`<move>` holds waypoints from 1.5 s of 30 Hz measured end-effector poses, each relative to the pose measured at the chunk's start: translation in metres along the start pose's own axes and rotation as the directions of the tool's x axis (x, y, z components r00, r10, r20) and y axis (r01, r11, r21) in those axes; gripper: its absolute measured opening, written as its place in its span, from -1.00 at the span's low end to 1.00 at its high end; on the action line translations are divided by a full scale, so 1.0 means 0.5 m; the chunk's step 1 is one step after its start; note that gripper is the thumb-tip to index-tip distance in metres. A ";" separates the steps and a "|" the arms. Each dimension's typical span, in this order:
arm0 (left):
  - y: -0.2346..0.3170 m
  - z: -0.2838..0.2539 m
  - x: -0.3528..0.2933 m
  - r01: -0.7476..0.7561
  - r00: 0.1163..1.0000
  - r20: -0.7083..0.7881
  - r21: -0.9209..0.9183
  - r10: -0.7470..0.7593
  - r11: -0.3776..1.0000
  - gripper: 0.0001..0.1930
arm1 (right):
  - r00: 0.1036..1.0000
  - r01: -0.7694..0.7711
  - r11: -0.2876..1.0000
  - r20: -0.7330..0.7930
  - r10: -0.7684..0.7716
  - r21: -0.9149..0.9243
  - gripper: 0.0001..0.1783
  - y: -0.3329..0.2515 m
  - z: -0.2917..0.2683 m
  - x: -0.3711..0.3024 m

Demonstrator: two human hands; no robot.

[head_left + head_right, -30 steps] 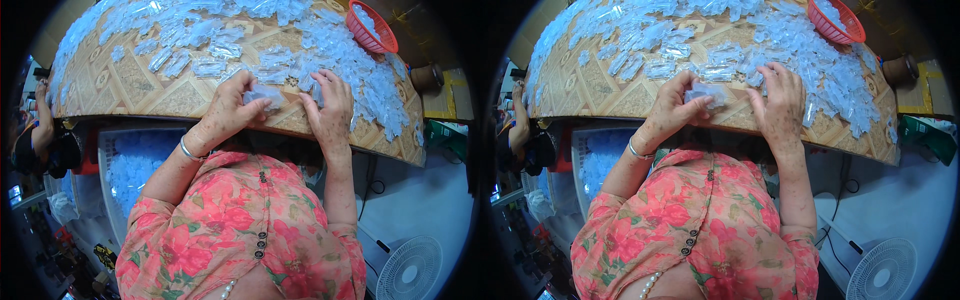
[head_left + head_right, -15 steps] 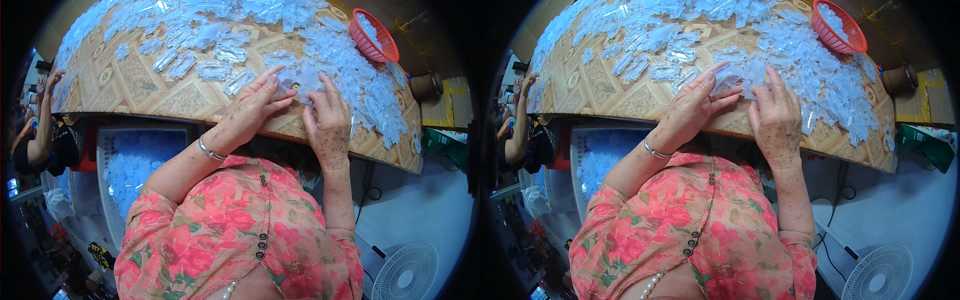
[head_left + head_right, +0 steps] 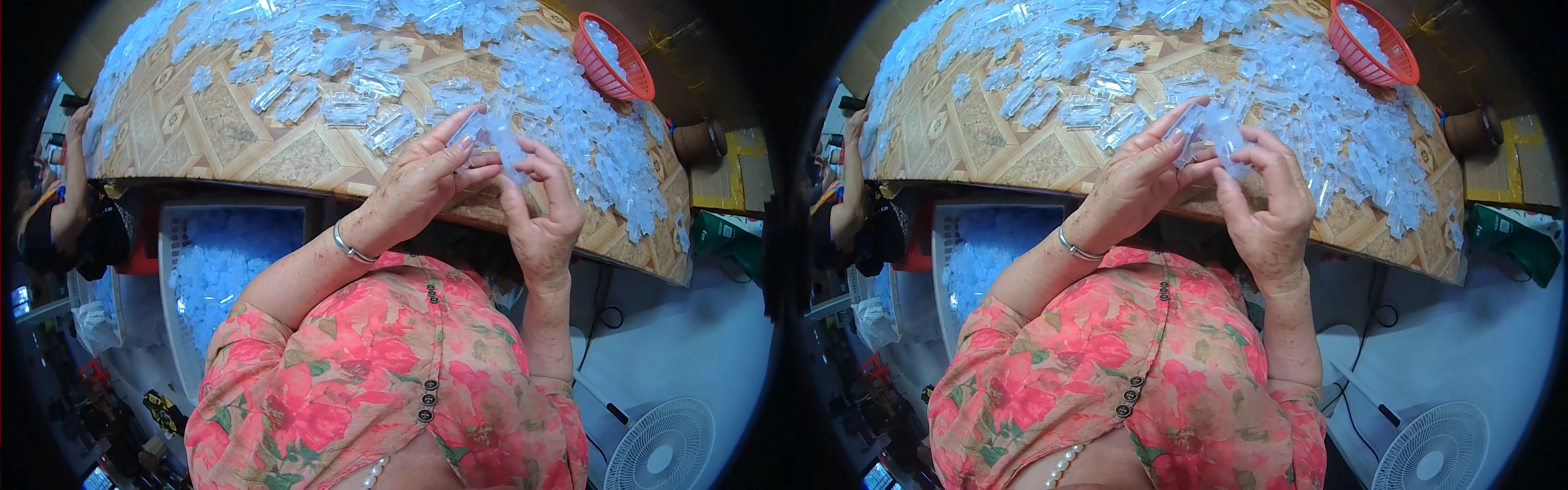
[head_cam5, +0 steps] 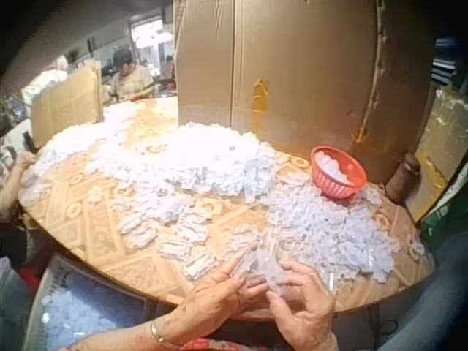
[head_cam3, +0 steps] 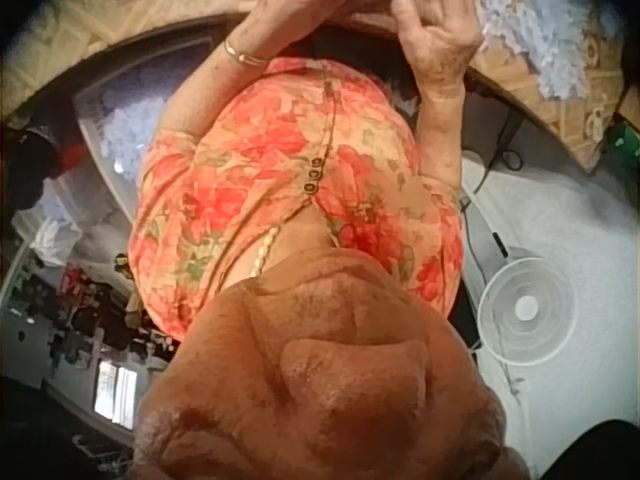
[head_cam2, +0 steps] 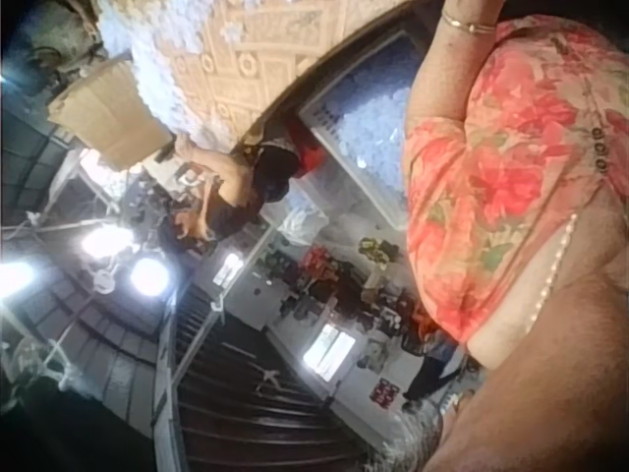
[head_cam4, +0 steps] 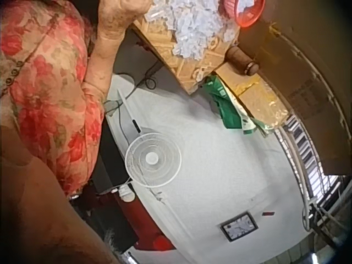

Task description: The person sits at a wooden table and repeatedly picks up small, clear plastic components. They manipulate the parts with both hands, snapping them together to form small assemblies, and then place the finished units into a red basket on the right side of the table.

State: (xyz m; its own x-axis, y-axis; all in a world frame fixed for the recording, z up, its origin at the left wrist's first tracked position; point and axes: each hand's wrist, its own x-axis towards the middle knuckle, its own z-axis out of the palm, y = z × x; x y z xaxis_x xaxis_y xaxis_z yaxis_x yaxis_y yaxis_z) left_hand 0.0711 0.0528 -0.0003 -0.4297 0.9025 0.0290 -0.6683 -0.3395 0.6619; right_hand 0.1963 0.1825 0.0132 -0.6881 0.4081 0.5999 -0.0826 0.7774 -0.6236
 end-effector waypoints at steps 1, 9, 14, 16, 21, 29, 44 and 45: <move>0.001 -0.004 0.001 -0.009 1.000 -0.001 0.008 0.009 1.000 -0.40 | 0.997 -0.077 0.989 0.013 0.076 0.127 -0.72 0.000 -0.002 -0.006; 0.002 0.001 -0.001 0.068 0.998 0.015 -0.212 -0.066 0.975 -0.42 | 0.859 -0.494 0.568 0.266 0.439 0.658 -0.70 0.004 -0.022 -0.023; 0.004 -0.002 0.002 0.022 0.998 -0.052 -0.141 -0.030 0.990 -0.45 | 0.802 -0.497 0.384 0.243 0.546 0.778 -0.63 0.009 -0.027 -0.022; 0.005 -0.004 0.001 0.023 0.999 -0.025 -0.215 -0.029 0.976 -0.46 | 0.773 -0.514 0.327 0.262 0.578 0.793 -0.62 0.012 -0.029 -0.023; 0.005 0.000 0.001 -0.010 1.000 0.000 -0.299 0.010 0.954 -0.41 | 0.756 -0.579 0.226 0.412 0.509 0.783 -0.58 0.028 -0.027 -0.046; 0.007 -0.013 0.013 -0.045 0.996 0.071 -0.212 0.061 0.976 -0.31 | 0.656 -0.741 0.184 0.637 0.405 0.646 -0.63 -0.011 -0.005 -0.038; -0.005 -0.017 -0.016 0.003 1.000 0.020 0.153 -0.006 0.988 -0.51 | 0.709 -0.685 0.358 0.465 0.531 0.635 -0.64 0.027 -0.016 -0.027; -0.003 -0.017 -0.017 0.029 1.000 0.003 0.178 -0.030 0.984 -0.53 | 0.714 -0.683 0.376 0.461 0.527 0.627 -0.64 0.032 -0.015 -0.030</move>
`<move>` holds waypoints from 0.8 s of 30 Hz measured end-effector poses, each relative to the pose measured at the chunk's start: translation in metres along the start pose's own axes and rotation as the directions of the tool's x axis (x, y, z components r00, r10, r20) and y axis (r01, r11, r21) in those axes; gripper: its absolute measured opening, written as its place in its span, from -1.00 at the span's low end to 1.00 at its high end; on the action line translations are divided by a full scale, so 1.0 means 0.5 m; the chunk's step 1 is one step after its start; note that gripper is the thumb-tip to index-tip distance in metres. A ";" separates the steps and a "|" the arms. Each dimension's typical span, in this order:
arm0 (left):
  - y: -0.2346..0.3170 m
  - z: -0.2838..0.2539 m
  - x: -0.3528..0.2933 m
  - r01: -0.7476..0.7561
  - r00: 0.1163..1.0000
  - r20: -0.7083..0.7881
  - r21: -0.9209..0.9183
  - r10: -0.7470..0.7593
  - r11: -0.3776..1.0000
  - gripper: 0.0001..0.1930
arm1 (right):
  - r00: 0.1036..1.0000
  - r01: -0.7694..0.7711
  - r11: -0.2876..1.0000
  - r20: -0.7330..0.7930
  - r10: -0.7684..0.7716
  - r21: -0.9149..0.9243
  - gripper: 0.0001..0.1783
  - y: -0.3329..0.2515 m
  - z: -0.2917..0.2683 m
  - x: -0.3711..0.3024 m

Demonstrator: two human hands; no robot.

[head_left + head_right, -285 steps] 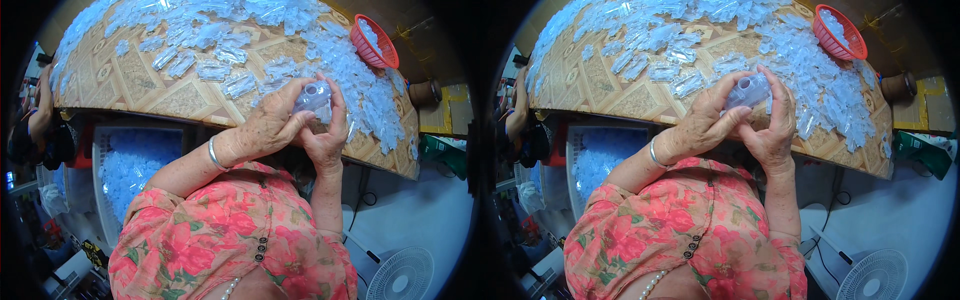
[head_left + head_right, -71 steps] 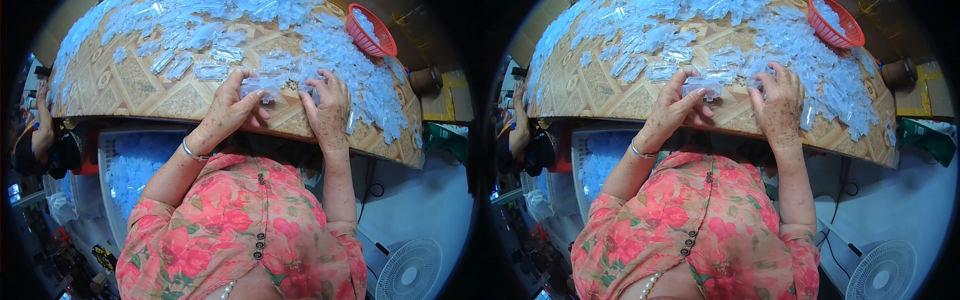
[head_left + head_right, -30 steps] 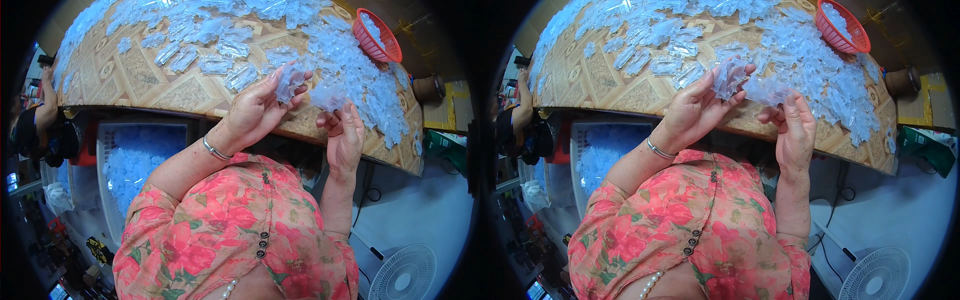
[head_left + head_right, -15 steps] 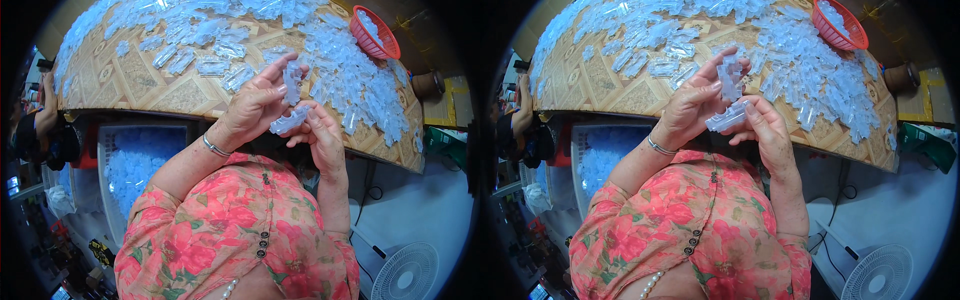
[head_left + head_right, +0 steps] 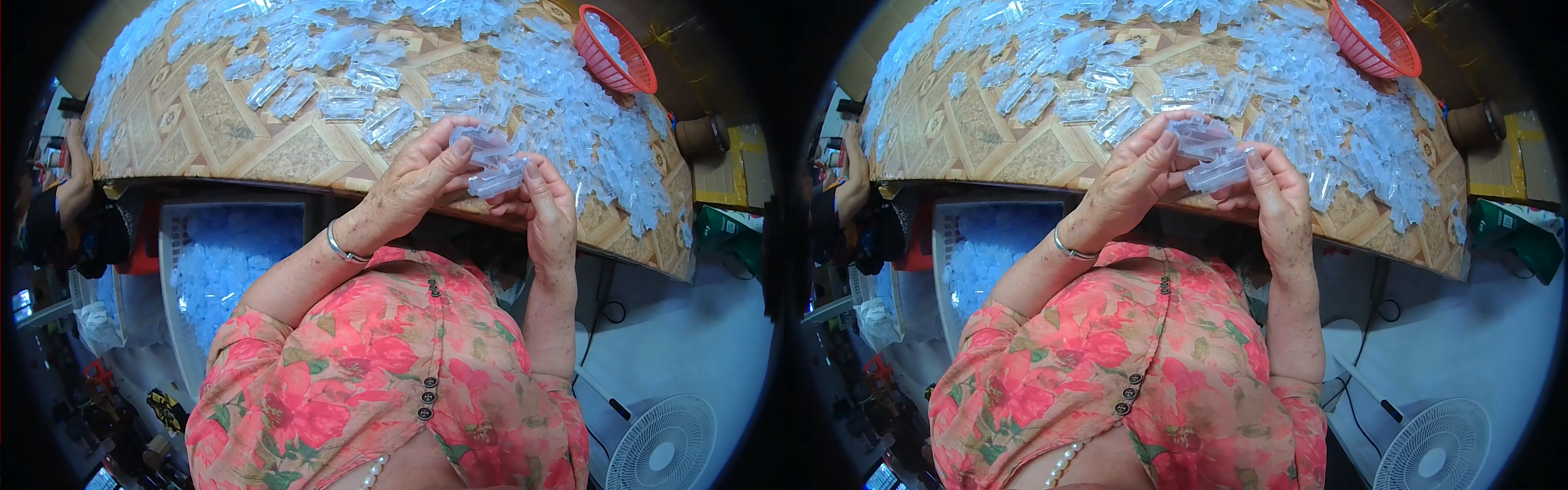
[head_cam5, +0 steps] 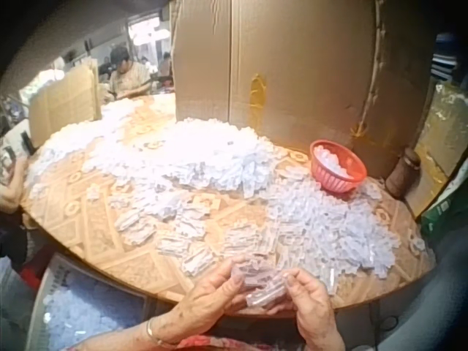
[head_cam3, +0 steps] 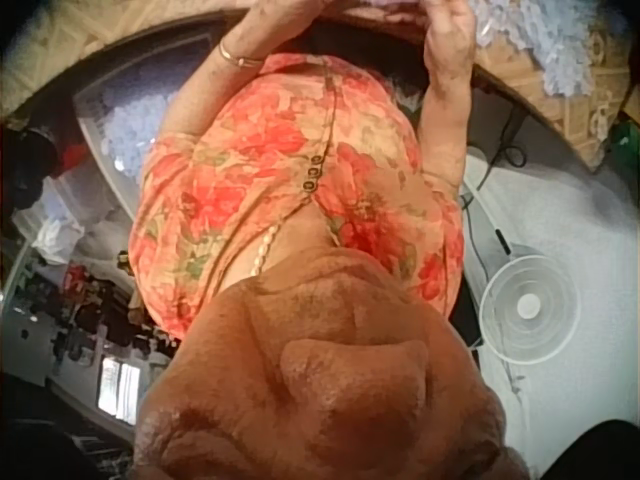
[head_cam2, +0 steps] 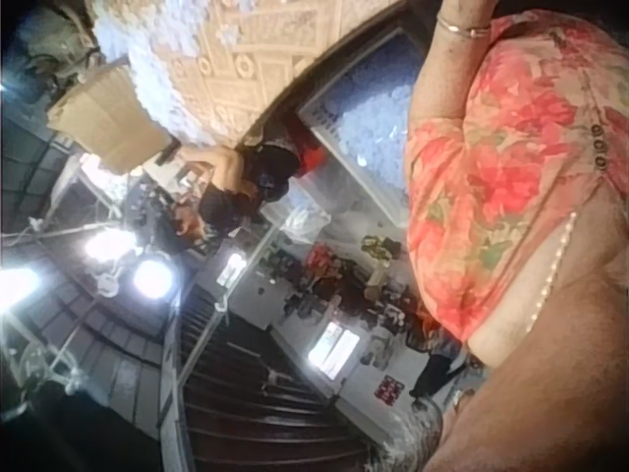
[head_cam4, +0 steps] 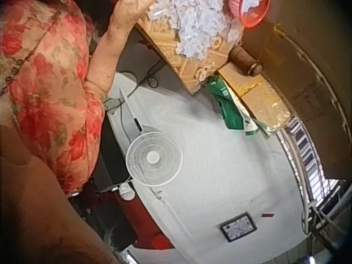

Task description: The person sits at a wooden table and repeatedly picks up small, clear plastic components. They manipulate the parts with both hands, snapping them together to form small assemblies, and then place the finished units into a red basket on the right side of the table.

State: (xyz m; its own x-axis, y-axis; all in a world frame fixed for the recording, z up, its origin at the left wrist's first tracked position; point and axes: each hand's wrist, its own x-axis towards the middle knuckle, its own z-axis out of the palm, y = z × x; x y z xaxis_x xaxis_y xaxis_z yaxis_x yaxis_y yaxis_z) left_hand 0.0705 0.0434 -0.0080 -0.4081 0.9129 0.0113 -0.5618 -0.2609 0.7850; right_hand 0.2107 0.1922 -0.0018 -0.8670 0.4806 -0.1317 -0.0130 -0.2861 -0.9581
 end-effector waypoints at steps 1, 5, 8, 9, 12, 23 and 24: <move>0.004 -0.001 -0.001 0.027 1.000 -0.013 0.025 -0.027 0.999 -0.54 | 1.000 0.006 1.000 -0.017 -0.006 0.005 -0.63 0.002 -0.001 0.000; 0.017 0.003 -0.006 0.140 0.988 -0.078 0.100 -0.132 0.985 -0.58 | 0.998 0.027 0.999 -0.059 -0.025 0.035 -0.62 0.004 -0.001 0.001; 0.014 0.011 -0.007 0.111 0.989 -0.100 0.002 -0.110 0.994 -0.57 | 0.998 0.036 0.998 -0.059 -0.034 0.047 -0.61 0.003 0.000 0.003; 0.013 0.011 -0.006 0.095 0.992 -0.081 -0.036 -0.097 0.995 -0.56 | 0.998 0.039 0.998 -0.058 -0.036 0.047 -0.61 0.002 0.001 0.003; 0.009 0.011 -0.004 0.067 0.997 -0.034 -0.134 -0.072 0.989 -0.52 | 0.997 0.045 0.999 -0.068 -0.044 0.009 -0.61 0.004 -0.001 0.004; 0.006 0.007 -0.008 0.038 0.987 -0.152 -0.037 -0.043 0.999 -0.48 | 0.988 0.065 0.996 -0.135 -0.073 -0.064 -0.65 0.006 0.005 0.002; 0.008 0.008 -0.010 0.059 0.984 -0.167 -0.011 -0.060 0.998 -0.48 | 0.989 0.060 0.996 -0.134 -0.069 -0.068 -0.65 0.007 0.003 0.002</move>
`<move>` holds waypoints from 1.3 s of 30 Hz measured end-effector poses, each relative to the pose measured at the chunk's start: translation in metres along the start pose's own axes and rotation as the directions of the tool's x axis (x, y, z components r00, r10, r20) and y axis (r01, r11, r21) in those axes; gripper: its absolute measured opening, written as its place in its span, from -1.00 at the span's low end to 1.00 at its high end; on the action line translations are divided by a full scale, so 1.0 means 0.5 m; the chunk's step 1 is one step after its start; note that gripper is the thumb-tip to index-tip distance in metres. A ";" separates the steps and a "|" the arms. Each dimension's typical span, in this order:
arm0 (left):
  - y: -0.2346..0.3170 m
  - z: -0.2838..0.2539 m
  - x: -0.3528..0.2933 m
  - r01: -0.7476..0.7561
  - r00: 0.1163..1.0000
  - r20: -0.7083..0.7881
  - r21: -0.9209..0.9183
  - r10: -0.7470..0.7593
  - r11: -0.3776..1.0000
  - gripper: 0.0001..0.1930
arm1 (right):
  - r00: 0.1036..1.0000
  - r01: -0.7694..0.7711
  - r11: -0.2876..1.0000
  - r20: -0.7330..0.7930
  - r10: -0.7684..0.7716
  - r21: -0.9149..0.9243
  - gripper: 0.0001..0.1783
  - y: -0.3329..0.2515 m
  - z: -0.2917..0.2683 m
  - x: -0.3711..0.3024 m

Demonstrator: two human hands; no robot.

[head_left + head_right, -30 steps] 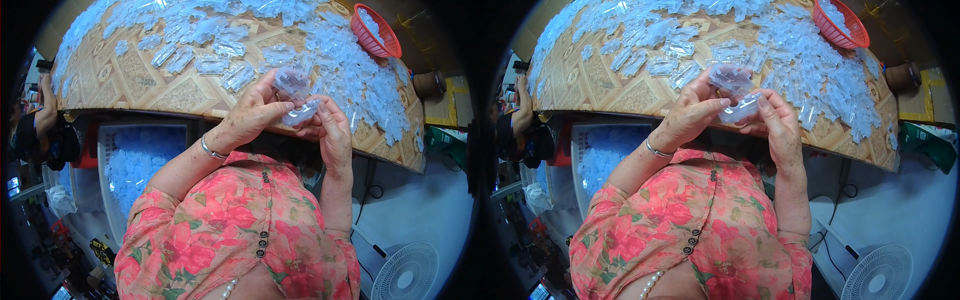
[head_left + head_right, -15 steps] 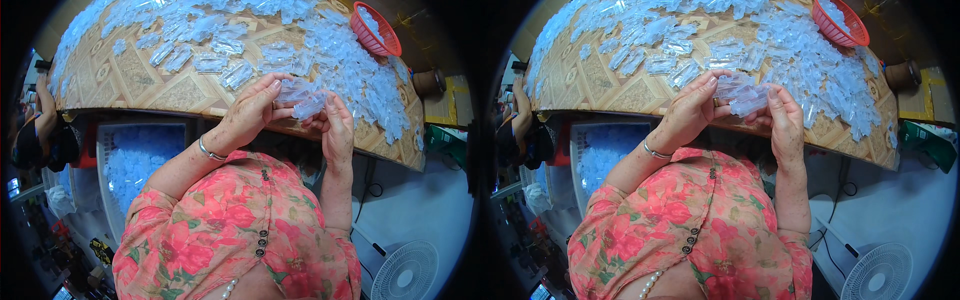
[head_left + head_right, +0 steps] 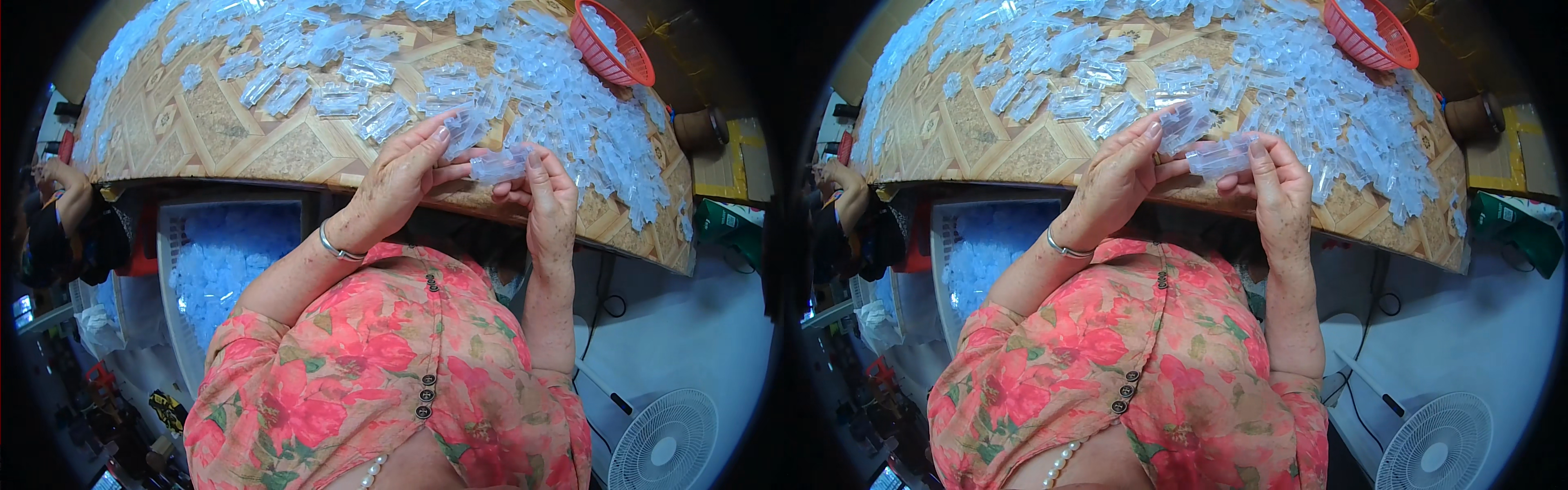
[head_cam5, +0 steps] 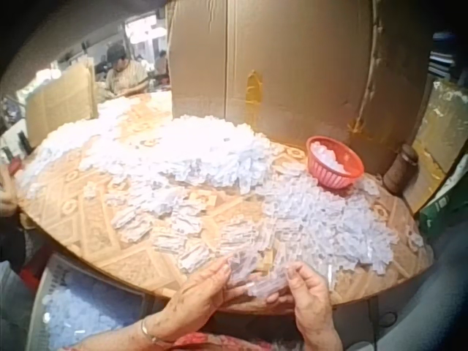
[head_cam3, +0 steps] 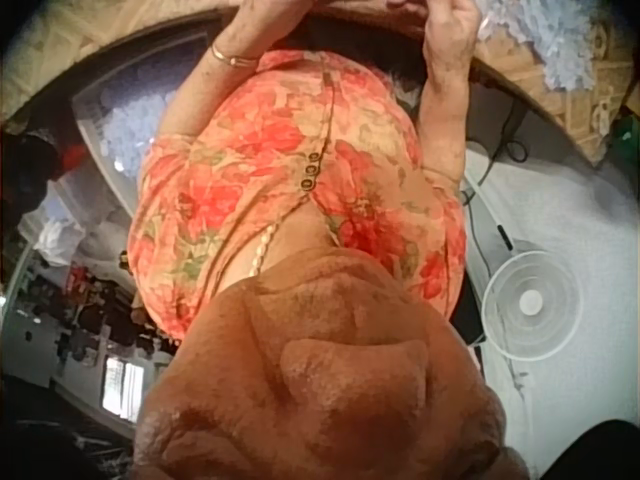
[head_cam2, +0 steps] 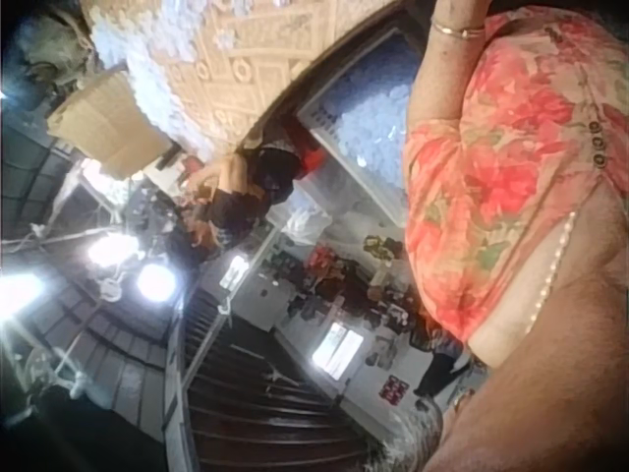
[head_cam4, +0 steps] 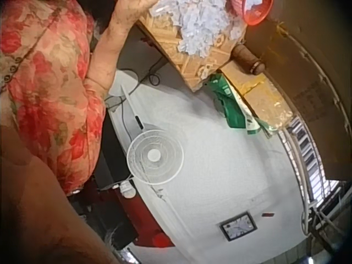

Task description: The person sits at a wooden table and repeatedly picks up small, clear plastic components. They manipulate the parts with both hands, snapping them together to form small assemblies, and then place the finished units into a red basket on the right side of the table.

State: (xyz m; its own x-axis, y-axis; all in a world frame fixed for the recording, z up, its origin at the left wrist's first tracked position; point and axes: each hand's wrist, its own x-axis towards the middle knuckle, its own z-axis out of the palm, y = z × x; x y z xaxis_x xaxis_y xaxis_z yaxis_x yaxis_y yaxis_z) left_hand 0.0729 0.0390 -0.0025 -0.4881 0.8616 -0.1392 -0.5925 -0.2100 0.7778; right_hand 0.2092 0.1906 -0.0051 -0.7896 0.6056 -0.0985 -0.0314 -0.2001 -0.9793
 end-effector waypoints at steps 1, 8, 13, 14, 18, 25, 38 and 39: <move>0.004 0.000 -0.003 0.016 1.000 -0.017 0.030 -0.016 0.999 -0.48 | 1.000 0.004 1.000 0.002 -0.004 -0.010 -0.66 0.001 -0.001 0.000; -0.003 -0.011 -0.004 0.070 0.997 0.017 0.139 -0.073 0.988 -0.49 | 1.000 0.008 0.999 -0.008 -0.009 -0.046 -0.69 0.001 -0.001 0.004; -0.006 -0.009 -0.003 -0.017 1.000 0.005 0.217 0.016 0.976 -0.51 | 0.998 0.010 0.996 -0.054 -0.015 -0.089 -0.71 -0.006 -0.002 0.002; -0.003 -0.006 -0.006 -0.050 0.999 -0.006 0.299 0.054 0.953 -0.51 | 0.998 0.014 0.994 -0.067 -0.021 -0.107 -0.72 -0.010 -0.003 0.000; -0.002 -0.018 -0.004 -0.043 0.999 0.033 0.489 0.031 0.871 -0.56 | 0.987 0.100 0.951 -0.092 -0.132 -0.292 -0.75 -0.014 -0.023 -0.005; -0.007 -0.029 0.001 -0.232 0.962 0.114 0.819 0.246 0.525 -0.59 | 0.955 0.186 0.916 -0.155 -0.254 -0.355 -0.79 -0.018 -0.013 -0.017; 0.004 -0.055 0.003 -0.416 0.801 0.351 0.909 0.485 0.030 -0.72 | 0.730 0.498 0.178 0.299 -0.614 -0.849 -0.69 0.026 0.003 -0.025; 0.007 -0.058 0.000 -0.388 0.820 0.319 0.920 0.475 0.052 -0.73 | 0.739 0.480 0.169 0.293 -0.607 -0.861 -0.69 0.022 0.007 -0.024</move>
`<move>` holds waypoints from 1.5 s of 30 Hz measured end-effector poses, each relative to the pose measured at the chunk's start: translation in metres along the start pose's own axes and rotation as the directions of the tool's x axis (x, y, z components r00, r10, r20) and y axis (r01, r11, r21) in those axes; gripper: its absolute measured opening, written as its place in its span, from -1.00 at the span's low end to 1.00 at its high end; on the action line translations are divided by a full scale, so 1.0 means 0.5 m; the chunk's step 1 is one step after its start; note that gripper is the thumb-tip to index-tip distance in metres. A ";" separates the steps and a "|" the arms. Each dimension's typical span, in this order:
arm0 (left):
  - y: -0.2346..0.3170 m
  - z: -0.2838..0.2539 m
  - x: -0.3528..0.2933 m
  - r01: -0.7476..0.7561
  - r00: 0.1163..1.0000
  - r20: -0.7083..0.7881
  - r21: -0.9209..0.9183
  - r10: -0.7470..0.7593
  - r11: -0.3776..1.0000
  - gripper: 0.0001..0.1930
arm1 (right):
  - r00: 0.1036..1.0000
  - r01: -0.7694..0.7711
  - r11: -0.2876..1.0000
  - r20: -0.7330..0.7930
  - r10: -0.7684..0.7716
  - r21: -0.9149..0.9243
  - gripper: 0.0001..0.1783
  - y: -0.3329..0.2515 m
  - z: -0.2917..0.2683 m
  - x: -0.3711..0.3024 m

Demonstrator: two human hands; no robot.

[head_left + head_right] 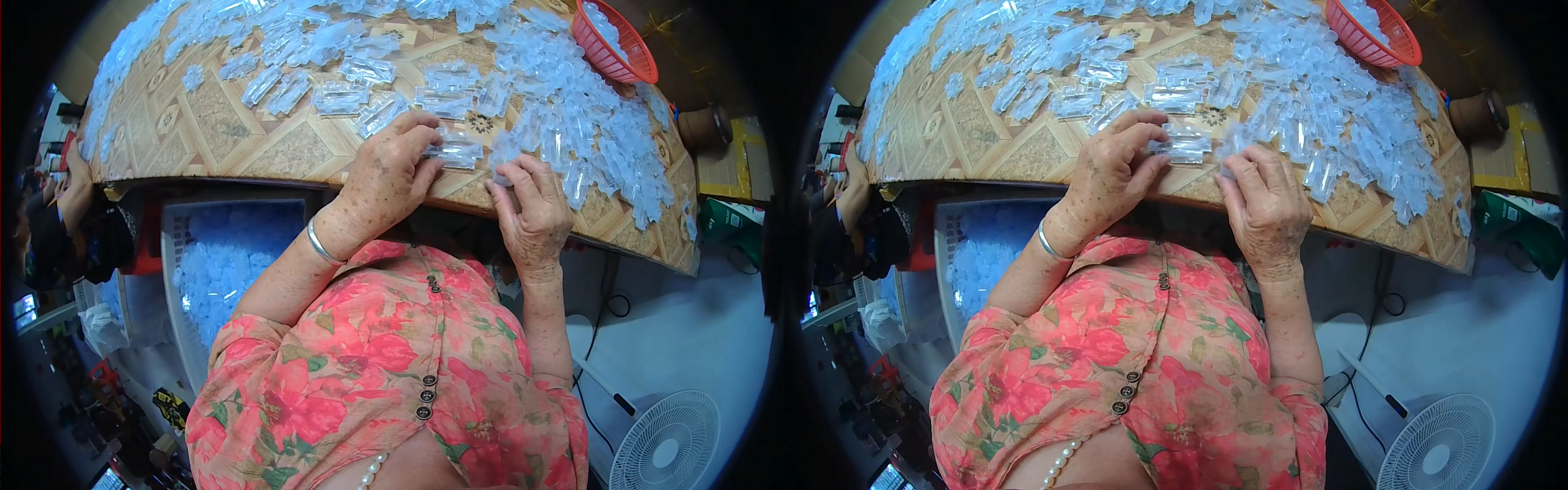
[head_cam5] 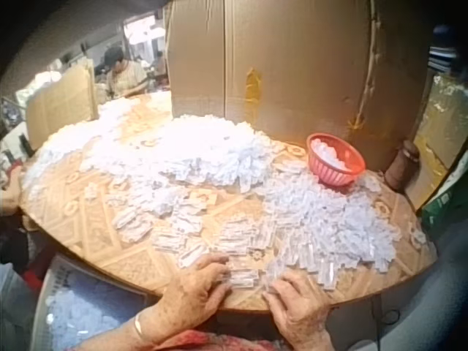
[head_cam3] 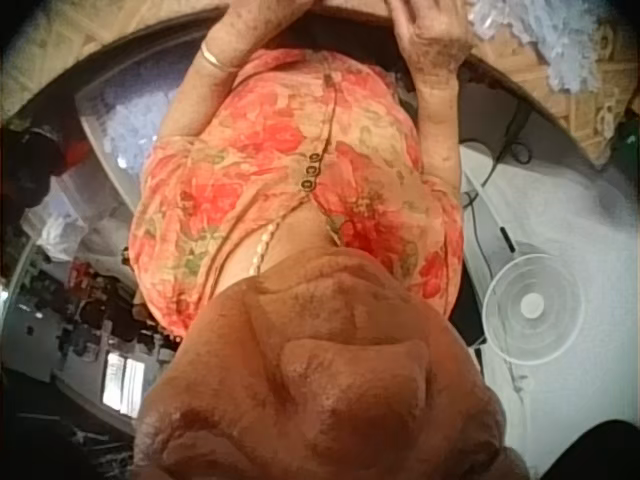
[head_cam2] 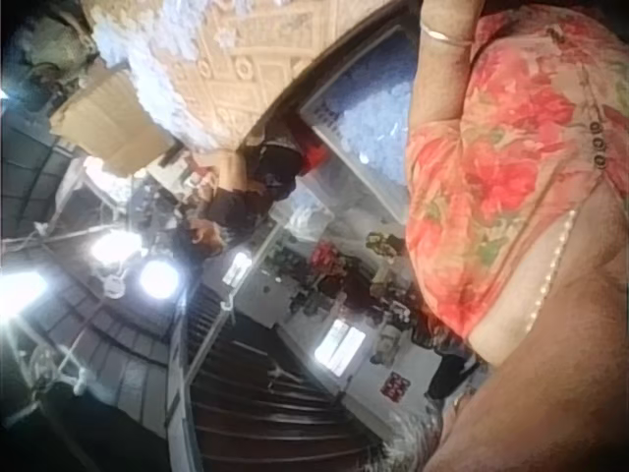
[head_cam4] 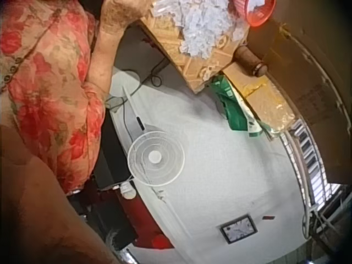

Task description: The person sits at a wooden table and repeatedly picks up small, clear plastic components. They manipulate the parts with both hands, snapping them together to form small assemblies, and then place the finished units into a red basket on the right side of the table.

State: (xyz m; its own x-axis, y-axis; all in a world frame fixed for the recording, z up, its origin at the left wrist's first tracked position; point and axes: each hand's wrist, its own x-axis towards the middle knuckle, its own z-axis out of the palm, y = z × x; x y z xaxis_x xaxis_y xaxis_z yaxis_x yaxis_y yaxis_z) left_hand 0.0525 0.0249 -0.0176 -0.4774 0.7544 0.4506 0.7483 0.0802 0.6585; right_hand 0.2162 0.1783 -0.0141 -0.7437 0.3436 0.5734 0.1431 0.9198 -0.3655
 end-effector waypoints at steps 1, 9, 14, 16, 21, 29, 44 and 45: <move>-0.003 -0.007 0.001 0.033 0.999 0.005 0.002 -0.033 0.999 -0.74 | 1.000 -0.006 1.000 0.000 0.006 -0.017 -0.70 -0.001 0.003 0.009; 0.010 -0.043 0.024 0.095 0.995 0.029 -0.116 -0.092 0.989 -0.71 | 0.997 -0.010 0.998 0.082 0.006 0.057 -0.60 -0.003 0.007 0.029; -0.043 -0.095 0.103 -0.075 0.995 -0.051 0.170 0.085 0.982 -0.70 | 0.997 0.004 0.995 0.080 -0.011 0.095 -0.59 0.009 0.014 0.031; -0.080 -0.100 0.168 -0.093 0.993 -0.041 0.284 0.109 0.954 -0.65 | 0.998 0.012 0.997 0.058 -0.017 0.077 -0.60 0.012 0.018 0.028; -0.163 -0.089 0.334 -0.066 0.997 0.013 0.527 0.070 0.847 -0.58 | 0.998 0.026 0.998 0.048 -0.029 0.062 -0.64 0.010 0.023 0.030; -0.154 -0.076 0.380 0.014 0.928 0.251 0.715 -0.275 0.699 -0.73 | 0.999 0.031 0.999 0.033 -0.033 0.042 -0.70 0.013 0.023 0.024; -0.209 -0.075 0.364 0.031 0.968 0.156 0.698 -0.194 0.716 -0.76 | 0.998 0.062 0.998 -0.006 -0.062 0.025 -0.74 0.010 0.024 0.025; -0.209 -0.078 0.360 0.051 0.959 0.166 0.696 -0.230 0.716 -0.74 | 0.998 0.063 0.998 -0.002 -0.063 0.027 -0.74 0.011 0.023 0.025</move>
State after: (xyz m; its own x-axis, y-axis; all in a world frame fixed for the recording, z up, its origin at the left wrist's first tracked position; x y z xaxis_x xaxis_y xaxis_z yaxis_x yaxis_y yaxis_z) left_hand -0.1296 0.1267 0.0180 -0.5535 0.8131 0.1806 0.8320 0.5497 0.0748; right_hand 0.2000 0.1852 -0.0174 -0.7500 0.2855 0.5967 0.0783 0.9341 -0.3484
